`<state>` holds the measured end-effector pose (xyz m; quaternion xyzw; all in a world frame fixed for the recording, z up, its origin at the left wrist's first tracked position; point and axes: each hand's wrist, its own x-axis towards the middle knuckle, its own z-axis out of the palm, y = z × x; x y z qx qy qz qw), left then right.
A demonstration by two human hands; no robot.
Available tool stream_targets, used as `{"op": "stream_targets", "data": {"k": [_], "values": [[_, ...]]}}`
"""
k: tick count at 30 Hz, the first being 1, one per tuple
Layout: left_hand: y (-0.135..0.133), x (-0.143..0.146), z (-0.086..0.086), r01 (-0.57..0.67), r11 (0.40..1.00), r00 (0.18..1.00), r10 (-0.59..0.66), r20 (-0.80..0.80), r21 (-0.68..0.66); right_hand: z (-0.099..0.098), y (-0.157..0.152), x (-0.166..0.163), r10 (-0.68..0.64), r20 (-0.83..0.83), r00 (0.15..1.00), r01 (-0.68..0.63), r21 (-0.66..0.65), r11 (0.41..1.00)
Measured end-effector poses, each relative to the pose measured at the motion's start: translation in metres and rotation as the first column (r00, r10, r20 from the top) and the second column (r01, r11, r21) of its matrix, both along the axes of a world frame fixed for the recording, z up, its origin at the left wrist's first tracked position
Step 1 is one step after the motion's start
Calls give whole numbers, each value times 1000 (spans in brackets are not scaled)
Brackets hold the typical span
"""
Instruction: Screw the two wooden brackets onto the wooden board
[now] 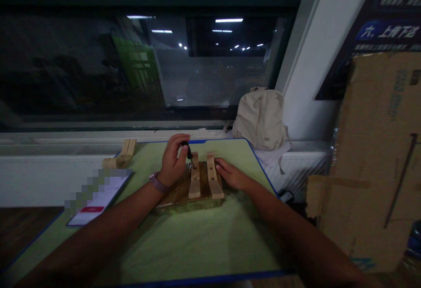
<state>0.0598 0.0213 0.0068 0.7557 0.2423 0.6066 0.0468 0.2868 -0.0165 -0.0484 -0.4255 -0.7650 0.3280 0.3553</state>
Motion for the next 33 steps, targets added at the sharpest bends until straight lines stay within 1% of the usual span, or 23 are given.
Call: {"op": "stream_targets", "data": {"k": [2,5,7,12,14,16,25,30,33], "values": [[-1,-1,2,-53,997,999,53,-5,54,-1,1,0,2,-9,1000,-2,4,1000],[-2,-1,4,-95,994,995,95,-2,53,-3,1,1,2,-9,1000,-2,4,1000],[-3,0,3,-78,996,997,78,-5,31,-3,2,1,7,-6,1000,-7,10,1000],[-1,1,-2,53,994,998,-49,41,-100,-6,3,2,-1,-19,1000,1,14,1000],[1,0,-4,65,989,997,-59,52,-131,-7,4,2,-4,-26,1000,4,17,1000],[1,0,-5,62,989,997,-55,56,-131,-7,4,1,-6,-21,1000,6,19,1000],[2,0,-6,82,995,995,-78,67,-53,-4,4,2,25,8,1000,-25,9,1000],[5,-2,-5,1,999,998,-4,58,48,-5,5,3,17,19,1000,-17,2,1000],[2,-2,-2,-34,995,999,30,35,91,-7,6,4,24,12,1000,-24,9,1000]]}}
